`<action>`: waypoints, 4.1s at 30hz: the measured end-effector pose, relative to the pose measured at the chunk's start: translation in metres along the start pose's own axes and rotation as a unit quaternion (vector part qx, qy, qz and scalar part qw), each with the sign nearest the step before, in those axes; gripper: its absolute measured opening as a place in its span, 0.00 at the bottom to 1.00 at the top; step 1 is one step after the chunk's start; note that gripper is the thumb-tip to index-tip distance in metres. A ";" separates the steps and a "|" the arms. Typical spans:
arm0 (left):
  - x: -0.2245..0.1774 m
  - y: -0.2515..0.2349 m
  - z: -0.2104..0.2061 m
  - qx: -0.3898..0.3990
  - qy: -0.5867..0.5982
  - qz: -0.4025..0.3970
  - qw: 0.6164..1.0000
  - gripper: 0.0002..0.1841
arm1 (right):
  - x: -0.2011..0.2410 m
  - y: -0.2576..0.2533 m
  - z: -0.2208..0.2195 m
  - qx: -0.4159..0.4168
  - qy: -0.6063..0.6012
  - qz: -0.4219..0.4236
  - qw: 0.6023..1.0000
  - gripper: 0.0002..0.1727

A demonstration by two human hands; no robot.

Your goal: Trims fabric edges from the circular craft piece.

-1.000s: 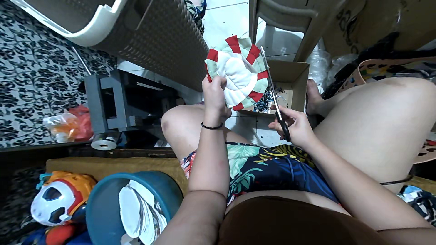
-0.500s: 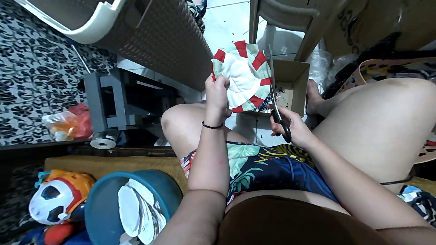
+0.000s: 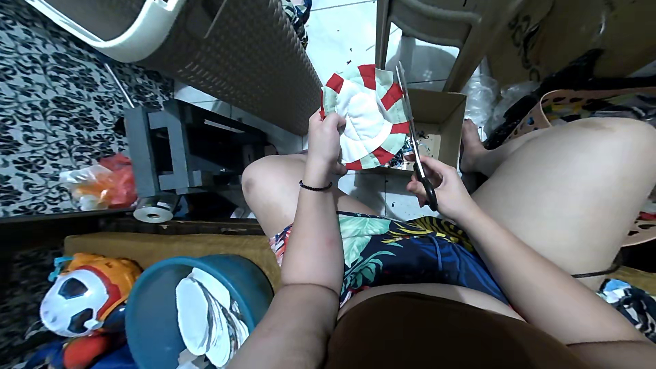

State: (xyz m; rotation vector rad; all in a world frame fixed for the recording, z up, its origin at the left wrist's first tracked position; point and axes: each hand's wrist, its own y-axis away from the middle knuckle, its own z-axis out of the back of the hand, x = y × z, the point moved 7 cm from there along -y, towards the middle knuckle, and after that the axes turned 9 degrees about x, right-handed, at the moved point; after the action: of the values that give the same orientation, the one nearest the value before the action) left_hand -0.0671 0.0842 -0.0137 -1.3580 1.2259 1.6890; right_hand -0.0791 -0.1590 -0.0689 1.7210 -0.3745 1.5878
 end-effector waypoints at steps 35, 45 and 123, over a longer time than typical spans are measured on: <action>-0.004 0.000 0.009 0.090 -0.058 0.025 0.994 0.11 | 0.001 0.003 0.003 0.017 0.017 -0.015 1.000 0.43; -0.007 -0.003 0.026 0.091 -0.077 0.022 0.993 0.11 | 0.004 0.010 0.006 0.021 0.024 -0.016 0.999 0.41; 0.007 -0.017 -0.004 0.221 -0.141 0.059 0.963 0.10 | 0.002 0.006 0.018 0.047 0.055 -0.036 0.997 0.51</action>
State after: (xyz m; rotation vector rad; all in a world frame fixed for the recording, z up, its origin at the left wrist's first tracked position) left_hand -0.0518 0.0861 -0.0248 -0.7645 1.4257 1.5017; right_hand -0.0701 -0.1751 -0.0642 1.6884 -0.1833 1.6620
